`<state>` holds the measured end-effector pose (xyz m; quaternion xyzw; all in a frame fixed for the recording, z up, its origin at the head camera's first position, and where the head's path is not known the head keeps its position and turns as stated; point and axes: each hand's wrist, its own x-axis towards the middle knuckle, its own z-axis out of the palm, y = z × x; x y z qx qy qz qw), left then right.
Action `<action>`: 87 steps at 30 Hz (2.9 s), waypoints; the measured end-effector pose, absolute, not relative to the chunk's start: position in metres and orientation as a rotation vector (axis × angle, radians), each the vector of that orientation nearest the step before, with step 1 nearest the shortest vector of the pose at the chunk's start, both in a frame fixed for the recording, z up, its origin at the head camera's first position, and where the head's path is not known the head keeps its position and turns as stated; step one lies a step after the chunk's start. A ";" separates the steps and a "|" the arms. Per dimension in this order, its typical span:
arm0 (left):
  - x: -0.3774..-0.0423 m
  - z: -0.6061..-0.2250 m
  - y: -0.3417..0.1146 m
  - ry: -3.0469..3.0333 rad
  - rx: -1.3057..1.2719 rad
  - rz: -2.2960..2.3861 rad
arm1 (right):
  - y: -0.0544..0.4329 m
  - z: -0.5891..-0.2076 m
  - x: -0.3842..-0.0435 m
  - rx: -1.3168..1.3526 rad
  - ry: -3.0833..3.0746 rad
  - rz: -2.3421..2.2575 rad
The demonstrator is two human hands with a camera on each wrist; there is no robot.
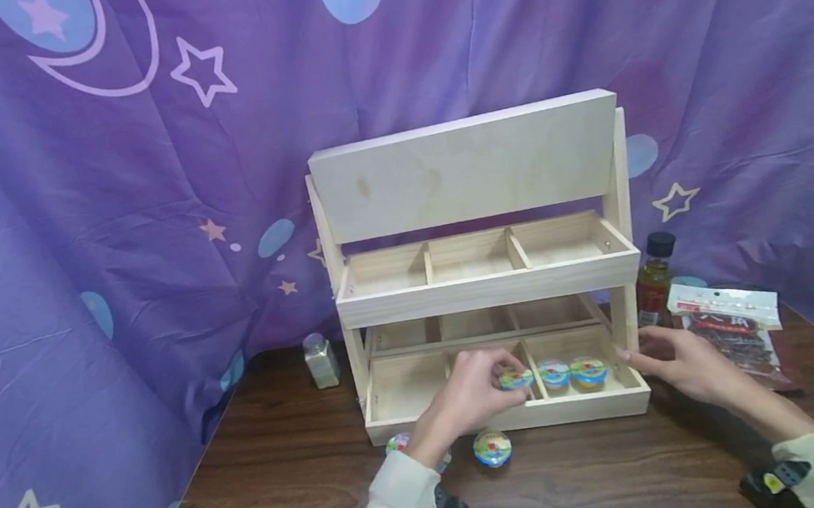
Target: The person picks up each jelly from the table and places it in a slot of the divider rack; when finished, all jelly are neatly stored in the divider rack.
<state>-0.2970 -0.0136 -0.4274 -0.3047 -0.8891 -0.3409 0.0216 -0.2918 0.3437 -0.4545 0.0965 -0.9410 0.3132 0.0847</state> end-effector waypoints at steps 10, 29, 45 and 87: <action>-0.304 -0.431 -0.007 -2.835 -0.877 -1.093 | 0.344 -0.457 -0.291 0.287 -2.810 0.920; -0.310 -0.433 -0.009 -2.863 -0.882 -1.095 | 0.345 -0.455 -0.292 0.276 -2.820 0.954; -0.294 -0.419 -0.022 -2.694 -1.039 -0.910 | 0.342 -0.453 -0.291 0.273 -2.829 0.970; -0.252 -0.420 -0.078 -2.728 -1.489 -0.727 | 0.344 -0.455 -0.291 0.279 -2.819 0.979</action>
